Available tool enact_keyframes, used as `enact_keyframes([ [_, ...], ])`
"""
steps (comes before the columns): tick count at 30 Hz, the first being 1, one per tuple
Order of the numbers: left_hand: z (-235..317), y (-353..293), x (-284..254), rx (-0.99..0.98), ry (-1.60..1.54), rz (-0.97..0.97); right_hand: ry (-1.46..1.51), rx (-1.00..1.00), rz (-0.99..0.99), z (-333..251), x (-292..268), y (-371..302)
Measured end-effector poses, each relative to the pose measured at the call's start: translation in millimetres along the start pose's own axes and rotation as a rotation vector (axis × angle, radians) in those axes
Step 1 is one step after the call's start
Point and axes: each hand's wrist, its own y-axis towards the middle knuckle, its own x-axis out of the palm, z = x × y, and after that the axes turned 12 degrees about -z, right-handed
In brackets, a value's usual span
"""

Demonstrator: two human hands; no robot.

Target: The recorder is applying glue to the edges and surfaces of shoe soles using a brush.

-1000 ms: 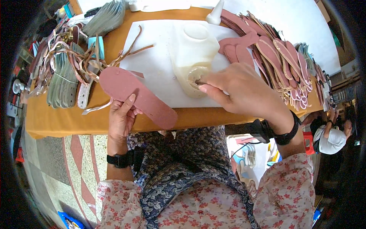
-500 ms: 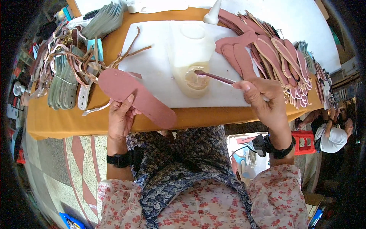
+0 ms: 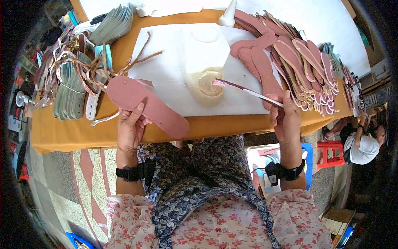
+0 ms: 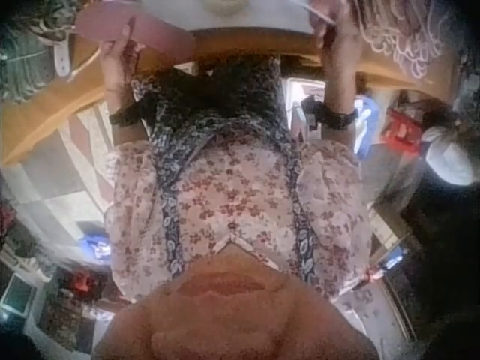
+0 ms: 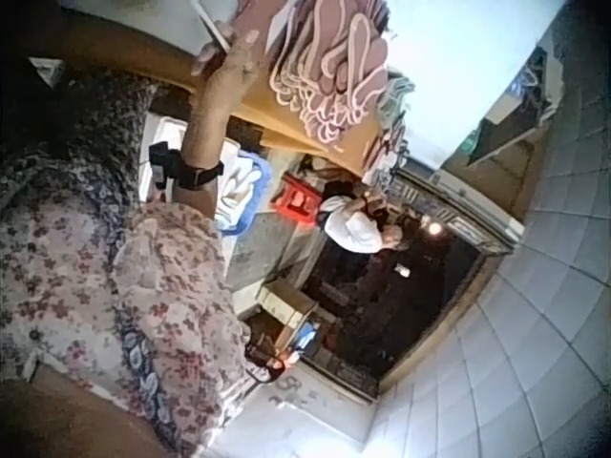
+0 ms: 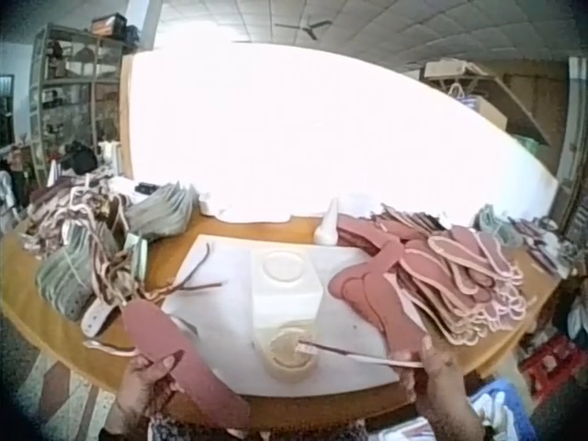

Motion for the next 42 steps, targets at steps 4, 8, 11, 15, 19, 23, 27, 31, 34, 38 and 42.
enact_keyframes([
  [4, 1, -3, 4, 0.01, -0.009, 0.038, 0.185, 0.06, -0.03, 11, 5, -7],
  [8, 2, -5, -3, -0.024, -0.088, 0.088, 0.267, 0.082, -0.086, 12, 19, -17],
  [11, -1, -9, -10, 0.008, -0.171, 0.032, 0.314, 0.102, -0.082, 13, 31, -28],
  [15, -1, -13, 1, -0.004, -0.24, 0.011, 0.256, 0.04, -0.198, 17, 38, -34],
  [19, 6, -16, 10, 0.017, -0.272, 0.047, 0.265, 0.034, -0.236, 18, 45, -35],
  [23, 7, -17, 5, 0.054, -0.258, -0.014, 0.283, 0.038, -0.239, 18, 49, -36],
  [27, 12, -19, 17, 0.04, -0.254, 0.036, 0.274, 0.022, -0.263, 20, 50, -37],
  [31, 10, -20, 17, 0.018, -0.177, 0.052, 0.218, 0.035, -0.274, 18, 51, -37],
  [34, 8, -18, 13, 0.01, -0.185, 0.03, 0.205, 0.029, -0.289, 17, 52, -37],
  [38, 9, -19, 15, -0.006, -0.181, 0.007, 0.132, 0.034, -0.284, 17, 55, -36],
  [42, 8, -20, 19, -0.016, -0.19, 0.008, 0.147, 0.037, -0.281, 17, 59, -35],
])
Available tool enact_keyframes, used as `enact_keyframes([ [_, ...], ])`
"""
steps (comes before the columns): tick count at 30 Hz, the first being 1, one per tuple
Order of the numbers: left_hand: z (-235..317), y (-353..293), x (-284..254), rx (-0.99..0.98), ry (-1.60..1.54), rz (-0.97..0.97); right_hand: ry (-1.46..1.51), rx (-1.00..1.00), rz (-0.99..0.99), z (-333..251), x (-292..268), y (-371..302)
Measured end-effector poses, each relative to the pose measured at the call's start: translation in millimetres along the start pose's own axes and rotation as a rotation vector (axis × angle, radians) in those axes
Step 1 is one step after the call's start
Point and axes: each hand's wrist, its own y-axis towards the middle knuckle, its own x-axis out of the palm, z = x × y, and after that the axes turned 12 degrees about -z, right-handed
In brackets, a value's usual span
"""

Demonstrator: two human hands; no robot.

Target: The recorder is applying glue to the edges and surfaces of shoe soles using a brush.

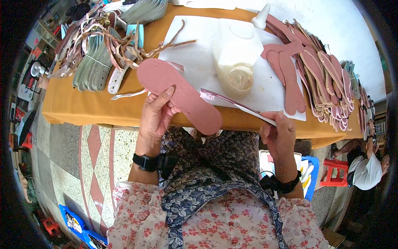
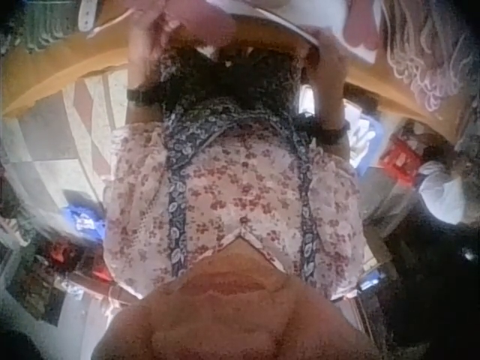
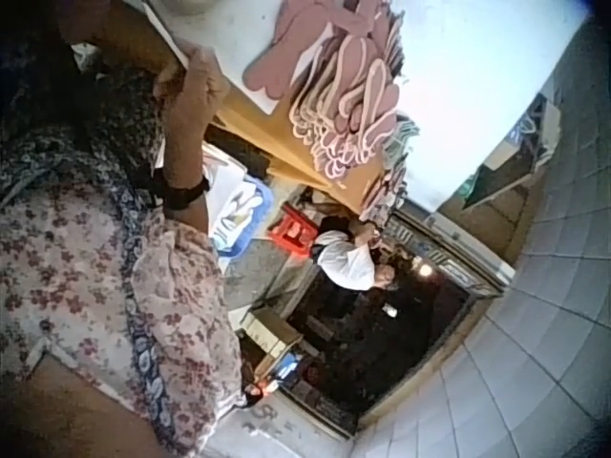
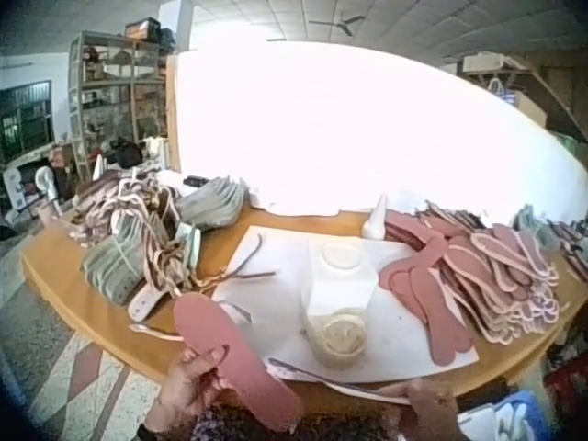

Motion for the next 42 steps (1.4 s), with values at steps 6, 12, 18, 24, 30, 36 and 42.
enact_keyframes([
  [6, 1, -4, 8, -0.028, -0.006, -0.044, -0.02, -0.014, -0.021, 0, 6, 5],
  [12, -3, -7, 13, -0.056, 0.031, -0.01, -0.085, -0.028, -0.023, -1, 13, 13],
  [18, -7, -9, 12, -0.105, -0.018, -0.076, -0.112, -0.078, -0.036, -4, 20, 25],
  [24, -9, -12, 24, -0.135, 0.076, -0.063, -0.211, -0.077, -0.006, -5, 25, 41],
  [30, -8, -12, 26, -0.149, 0.082, 0.006, -0.217, -0.082, -0.025, -2, 26, 44],
  [36, -4, -7, 8, -0.133, 0.062, -0.058, -0.247, -0.036, -0.043, -2, 17, 34],
  [42, -1, -1, 2, -0.08, 0.065, -0.054, -0.237, -0.03, -0.073, -1, 14, 22],
])
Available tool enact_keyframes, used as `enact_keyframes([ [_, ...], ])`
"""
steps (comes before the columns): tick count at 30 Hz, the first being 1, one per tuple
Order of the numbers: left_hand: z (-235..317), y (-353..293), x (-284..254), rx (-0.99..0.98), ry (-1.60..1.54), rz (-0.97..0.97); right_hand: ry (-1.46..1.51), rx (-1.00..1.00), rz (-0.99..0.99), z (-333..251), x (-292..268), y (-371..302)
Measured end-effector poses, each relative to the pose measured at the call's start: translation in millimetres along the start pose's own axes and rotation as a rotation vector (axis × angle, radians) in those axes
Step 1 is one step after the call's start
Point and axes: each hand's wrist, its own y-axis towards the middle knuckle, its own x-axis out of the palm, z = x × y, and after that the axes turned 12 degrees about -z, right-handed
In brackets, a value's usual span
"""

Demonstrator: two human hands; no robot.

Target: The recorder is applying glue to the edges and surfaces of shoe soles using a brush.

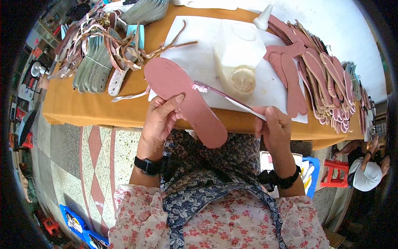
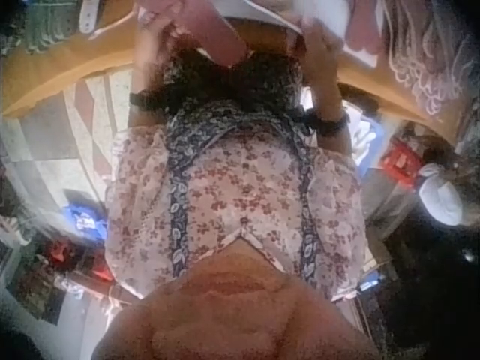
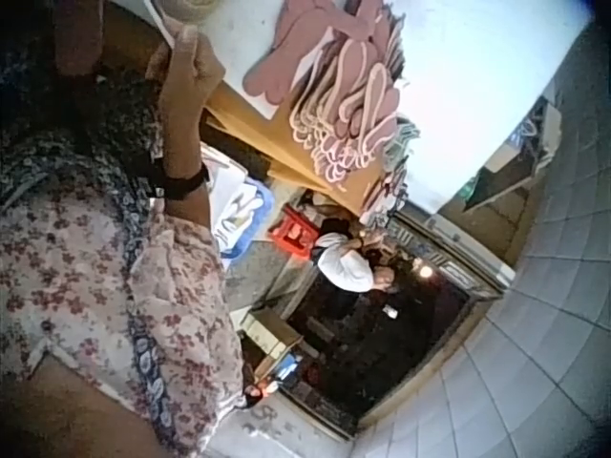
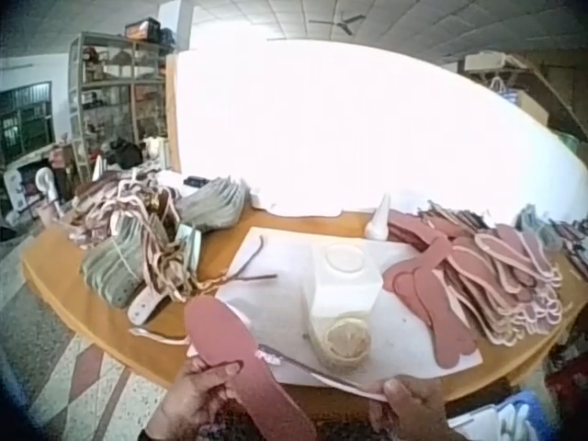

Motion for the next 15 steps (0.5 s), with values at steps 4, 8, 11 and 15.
enact_keyframes([
  [4, 5, 1, -1, 0.009, 0.024, 0.022, -0.003, 0.019, -0.027, 0, -4, -7],
  [8, 8, 2, -1, 0.066, 0.013, 0.062, 0.004, 0.053, -0.073, 2, -14, -13],
  [11, 6, 4, -5, 0.091, 0.026, 0.077, -0.009, 0.055, -0.083, 4, -22, -17],
  [15, 9, 5, -12, 0.131, 0.01, 0.062, 0.006, 0.058, -0.062, 2, -23, -19],
])
